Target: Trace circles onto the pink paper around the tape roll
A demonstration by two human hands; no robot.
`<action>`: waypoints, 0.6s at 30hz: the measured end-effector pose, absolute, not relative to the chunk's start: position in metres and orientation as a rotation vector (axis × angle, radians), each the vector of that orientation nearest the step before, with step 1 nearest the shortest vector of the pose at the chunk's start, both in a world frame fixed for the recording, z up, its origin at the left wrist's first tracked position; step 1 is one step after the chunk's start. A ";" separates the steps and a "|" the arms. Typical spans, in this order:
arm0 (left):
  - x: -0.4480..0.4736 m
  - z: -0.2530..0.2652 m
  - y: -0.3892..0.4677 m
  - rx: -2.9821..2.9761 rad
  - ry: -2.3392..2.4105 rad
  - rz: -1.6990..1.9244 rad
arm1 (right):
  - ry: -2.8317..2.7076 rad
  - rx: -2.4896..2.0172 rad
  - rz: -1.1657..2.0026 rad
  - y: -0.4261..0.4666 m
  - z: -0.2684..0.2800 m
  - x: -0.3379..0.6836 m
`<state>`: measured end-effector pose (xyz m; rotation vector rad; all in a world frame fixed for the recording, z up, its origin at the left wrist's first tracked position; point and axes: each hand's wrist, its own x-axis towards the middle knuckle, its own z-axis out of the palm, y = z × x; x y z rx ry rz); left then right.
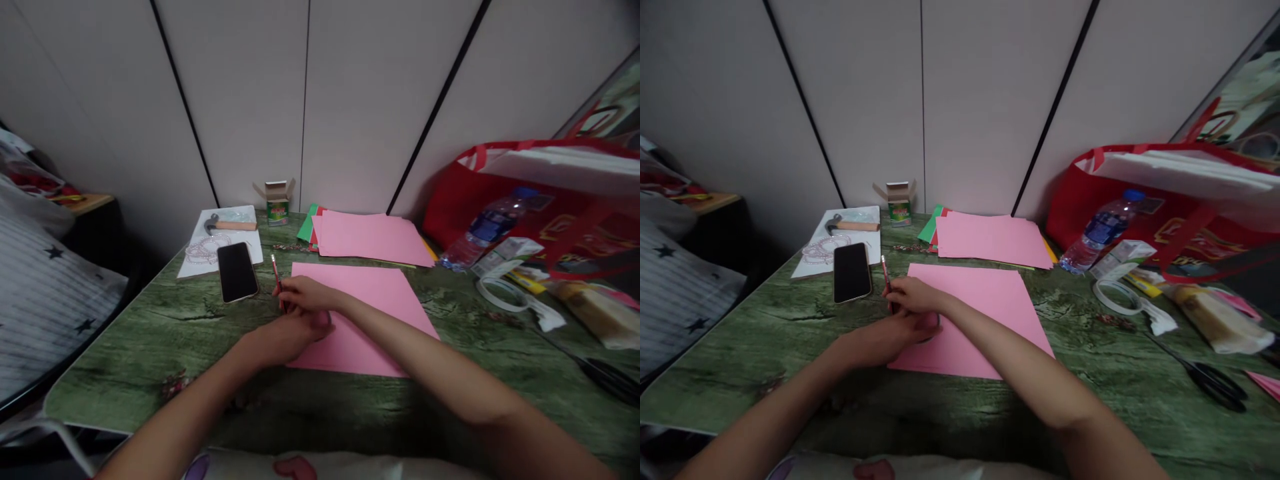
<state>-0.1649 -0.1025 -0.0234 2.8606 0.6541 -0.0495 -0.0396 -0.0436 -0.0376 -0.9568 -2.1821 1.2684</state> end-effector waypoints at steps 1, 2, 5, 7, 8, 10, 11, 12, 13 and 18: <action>-0.165 -0.025 -0.102 2.854 0.633 -0.025 | -2.226 -0.953 1.250 -0.045 -0.035 -0.041; -0.166 -0.027 -0.101 2.841 0.613 -0.002 | -2.264 -0.951 1.228 -0.046 -0.033 -0.042; -0.167 -0.030 -0.100 2.798 0.585 0.067 | -2.319 -0.978 1.172 -0.048 -0.029 -0.045; -0.167 -0.030 -0.100 2.803 0.596 0.068 | -2.311 -1.013 1.154 -0.048 -0.028 -0.046; -0.167 -0.029 -0.100 2.821 0.606 0.050 | -2.294 -1.037 1.130 -0.047 -0.029 -0.046; -0.167 -0.026 -0.100 2.863 0.624 -0.011 | -2.246 -1.098 1.046 -0.043 -0.031 -0.044; -0.167 -0.025 -0.100 2.876 0.630 -0.036 | -2.219 -1.132 0.996 -0.041 -0.033 -0.043; -0.167 -0.025 -0.100 2.879 0.633 -0.050 | -2.190 -1.167 0.949 -0.038 -0.036 -0.041; -0.167 -0.025 -0.100 2.878 0.633 -0.050 | -2.158 -1.201 0.912 -0.035 -0.039 -0.039; -0.170 -0.026 -0.094 2.889 0.570 -0.009 | -1.993 -1.307 0.840 -0.021 -0.053 -0.022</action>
